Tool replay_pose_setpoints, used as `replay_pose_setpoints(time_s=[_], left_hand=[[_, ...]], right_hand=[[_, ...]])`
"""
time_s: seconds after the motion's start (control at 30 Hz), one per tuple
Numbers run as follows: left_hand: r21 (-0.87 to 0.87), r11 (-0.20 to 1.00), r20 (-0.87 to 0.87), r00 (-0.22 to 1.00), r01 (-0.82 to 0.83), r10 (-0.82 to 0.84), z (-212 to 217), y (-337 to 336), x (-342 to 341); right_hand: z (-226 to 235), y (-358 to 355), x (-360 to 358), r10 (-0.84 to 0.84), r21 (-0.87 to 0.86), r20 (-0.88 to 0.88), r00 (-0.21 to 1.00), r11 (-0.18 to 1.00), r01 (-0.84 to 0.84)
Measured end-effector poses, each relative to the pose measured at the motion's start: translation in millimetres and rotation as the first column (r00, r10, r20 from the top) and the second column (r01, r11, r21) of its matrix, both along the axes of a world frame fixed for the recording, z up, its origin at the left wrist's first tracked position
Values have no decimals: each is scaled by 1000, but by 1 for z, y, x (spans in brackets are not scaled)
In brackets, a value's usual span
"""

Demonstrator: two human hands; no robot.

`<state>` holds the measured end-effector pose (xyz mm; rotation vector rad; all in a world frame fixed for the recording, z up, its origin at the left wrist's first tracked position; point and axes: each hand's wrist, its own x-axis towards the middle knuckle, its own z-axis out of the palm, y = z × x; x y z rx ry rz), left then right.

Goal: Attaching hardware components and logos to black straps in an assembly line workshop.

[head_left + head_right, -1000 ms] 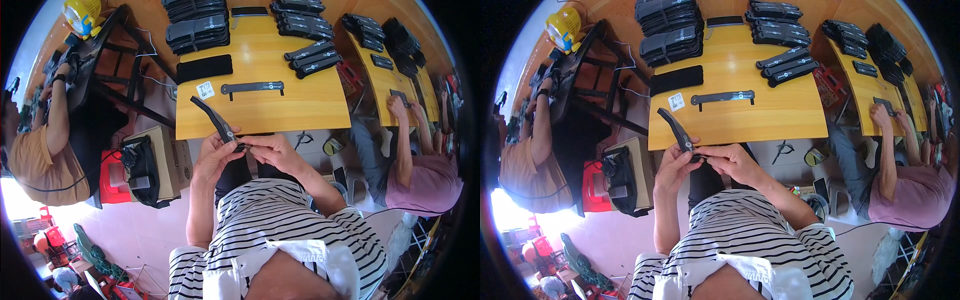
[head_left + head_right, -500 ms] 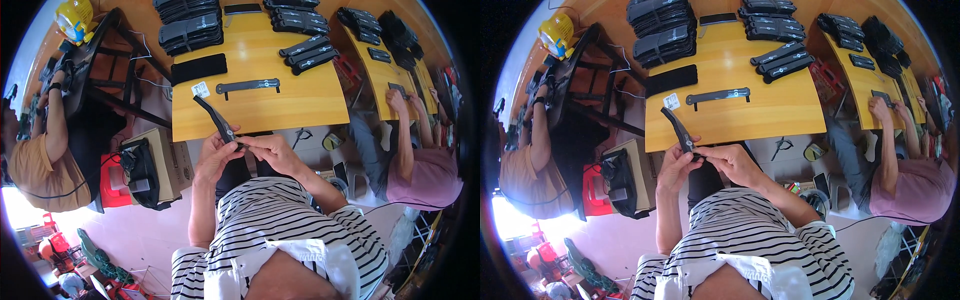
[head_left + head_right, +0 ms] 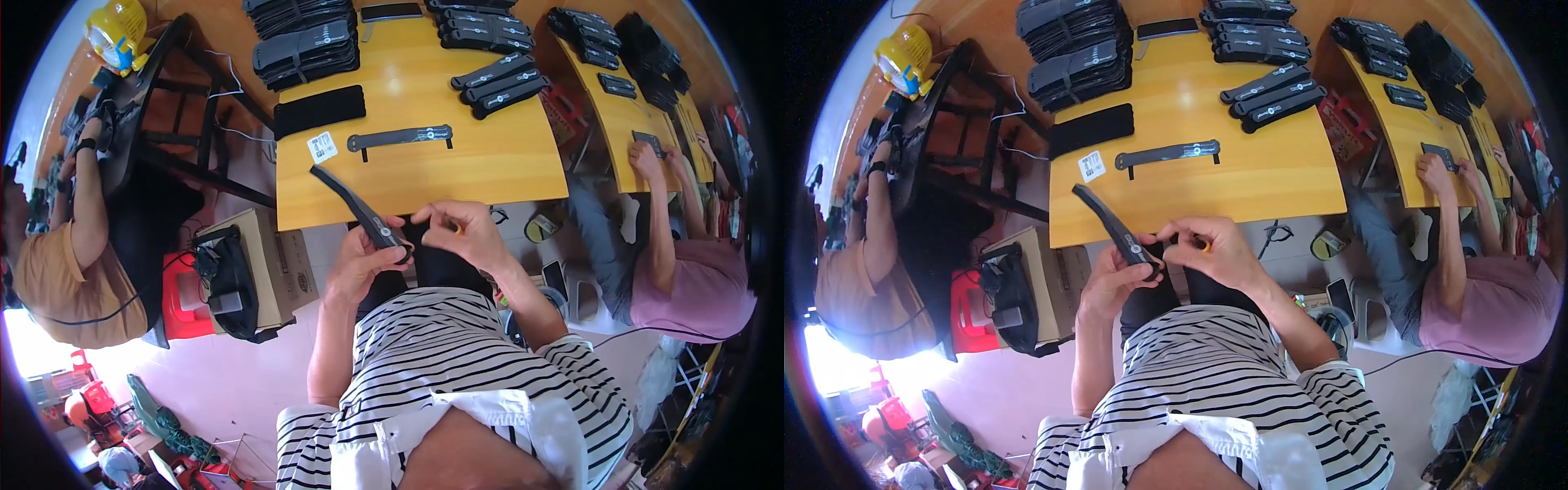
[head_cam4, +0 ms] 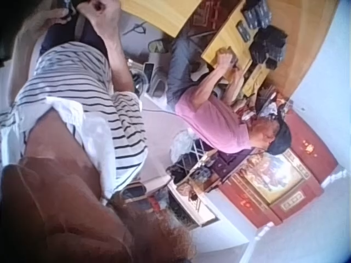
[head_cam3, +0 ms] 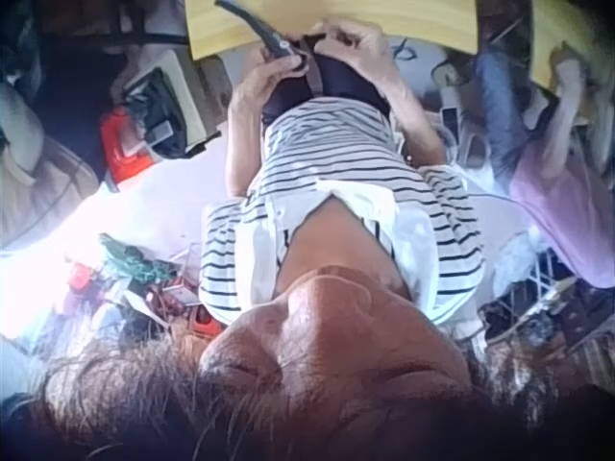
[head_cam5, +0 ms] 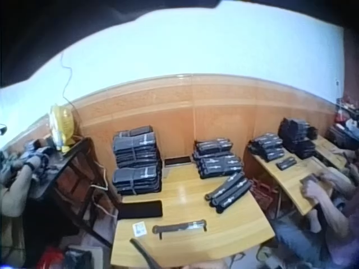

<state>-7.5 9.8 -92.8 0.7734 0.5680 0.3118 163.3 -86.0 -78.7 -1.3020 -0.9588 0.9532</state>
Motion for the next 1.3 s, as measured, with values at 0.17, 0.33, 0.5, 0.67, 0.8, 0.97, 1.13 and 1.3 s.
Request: replay_pose_setpoints(time_s=[0.17, 0.33, 0.5, 0.67, 0.8, 0.97, 1.13, 1.3], left_hand=[[1, 986, 53, 984, 169, -169, 0, 5, 1], [-50, 956, 52, 957, 289, -287, -2, 4, 3], [-131, 941, 184, 940, 313, -287, -1, 2, 7], [-198, 904, 273, 907, 378, -320, -16, 2, 3], [-132, 887, 313, 867, 443, -387, -21, 4, 5], [-70, 915, 100, 915, 398, -390, -13, -2, 11], [47, 958, -67, 958, 281, -278, -17, -8, 19], [-14, 947, 101, 943, 320, -317, -8, -12, 14]], right_hand=[[13, 5, 6, 429, -99, 375, 822, 900, -424], [16, 9, 13, 633, -190, 367, 682, 768, -612], [4, 2, 4, 527, -80, -175, 832, 834, -545], [-4, 1, 17, 200, -188, -762, 616, 842, -506], [2, 0, 18, 58, -209, -871, 487, 855, -475], [2, -5, -3, 252, -114, -22, 967, 961, -253], [6, -4, -9, 205, -48, 177, 963, 979, -199], [13, 3, 50, -243, -369, -685, 687, 929, -39]])
